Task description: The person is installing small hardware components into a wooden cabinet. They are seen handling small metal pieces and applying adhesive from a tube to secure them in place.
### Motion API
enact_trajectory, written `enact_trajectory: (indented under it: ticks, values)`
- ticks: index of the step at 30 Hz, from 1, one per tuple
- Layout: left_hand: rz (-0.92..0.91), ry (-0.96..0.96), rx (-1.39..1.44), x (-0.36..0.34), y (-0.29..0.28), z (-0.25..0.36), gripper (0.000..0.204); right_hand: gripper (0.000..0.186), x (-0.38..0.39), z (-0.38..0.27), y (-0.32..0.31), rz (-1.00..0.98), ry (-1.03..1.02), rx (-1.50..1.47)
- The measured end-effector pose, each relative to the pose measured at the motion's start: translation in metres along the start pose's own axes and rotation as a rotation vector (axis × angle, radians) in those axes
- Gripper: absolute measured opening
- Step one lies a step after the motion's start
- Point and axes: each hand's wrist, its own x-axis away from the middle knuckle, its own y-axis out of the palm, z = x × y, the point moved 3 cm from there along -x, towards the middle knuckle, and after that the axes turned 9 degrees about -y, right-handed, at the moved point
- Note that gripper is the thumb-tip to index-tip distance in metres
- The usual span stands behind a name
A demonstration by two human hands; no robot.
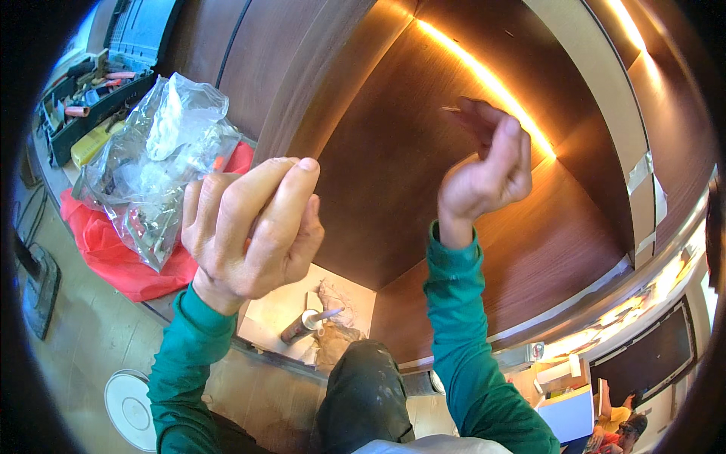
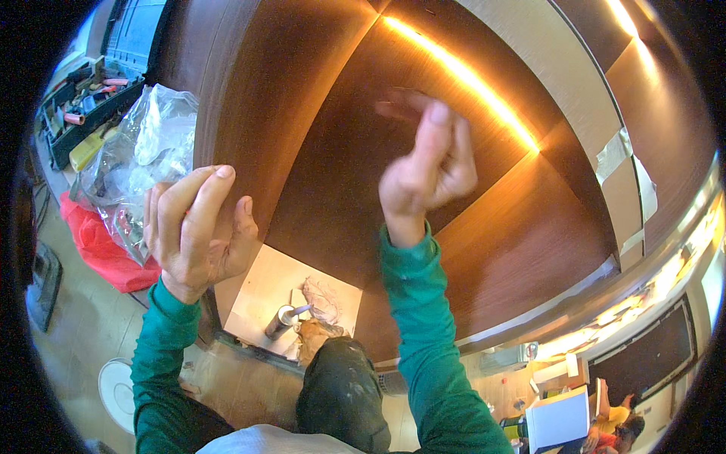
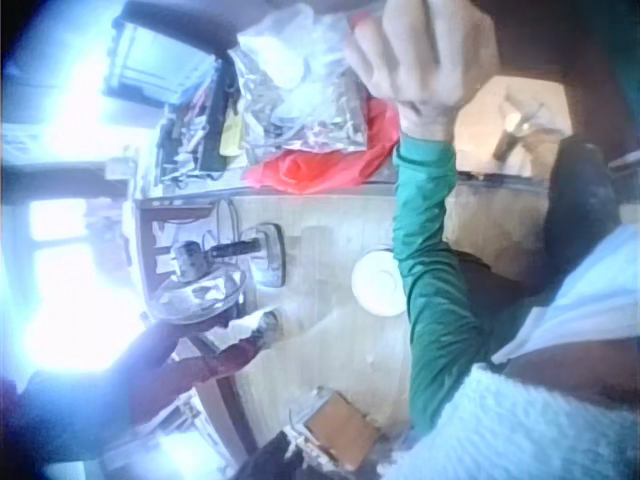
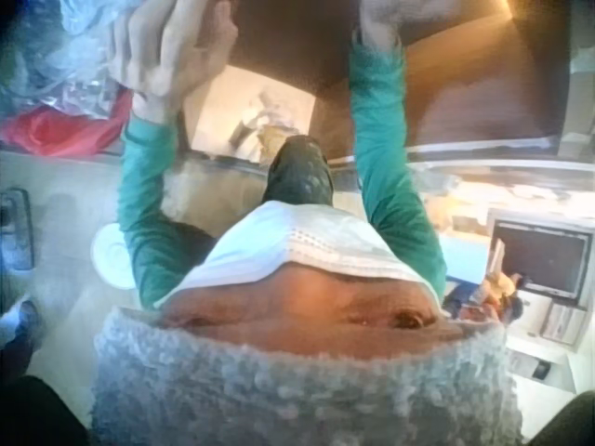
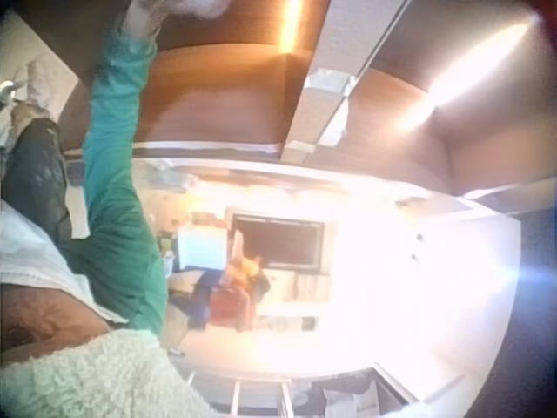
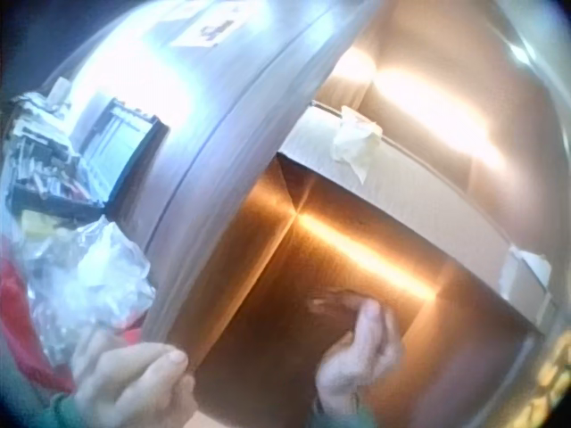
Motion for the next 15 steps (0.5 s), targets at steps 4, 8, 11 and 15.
enact_trajectory:
  ticks: [4, 8, 11, 15]
  values:
    - [0.103, -0.118, 0.13, -0.014, -0.004, 0.006, 0.044, 0.018, -0.011, -0.005, 0.005, -0.028, -0.009, 0.043]
    - [0.26, -0.306, 0.047, -0.023, 0.005, -0.001, 0.06, 0.019, -0.035, 0.03, 0.024, -0.029, -0.092, 0.042]
    - [0.168, -0.399, 0.141, -0.024, 0.011, -0.011, 0.063, 0.021, -0.044, 0.039, 0.031, 0.029, -0.168, 0.033]
    - [0.148, -0.537, 0.2, -0.011, 0.021, -0.019, 0.063, 0.016, -0.038, 0.024, 0.039, 0.067, -0.071, 0.012]
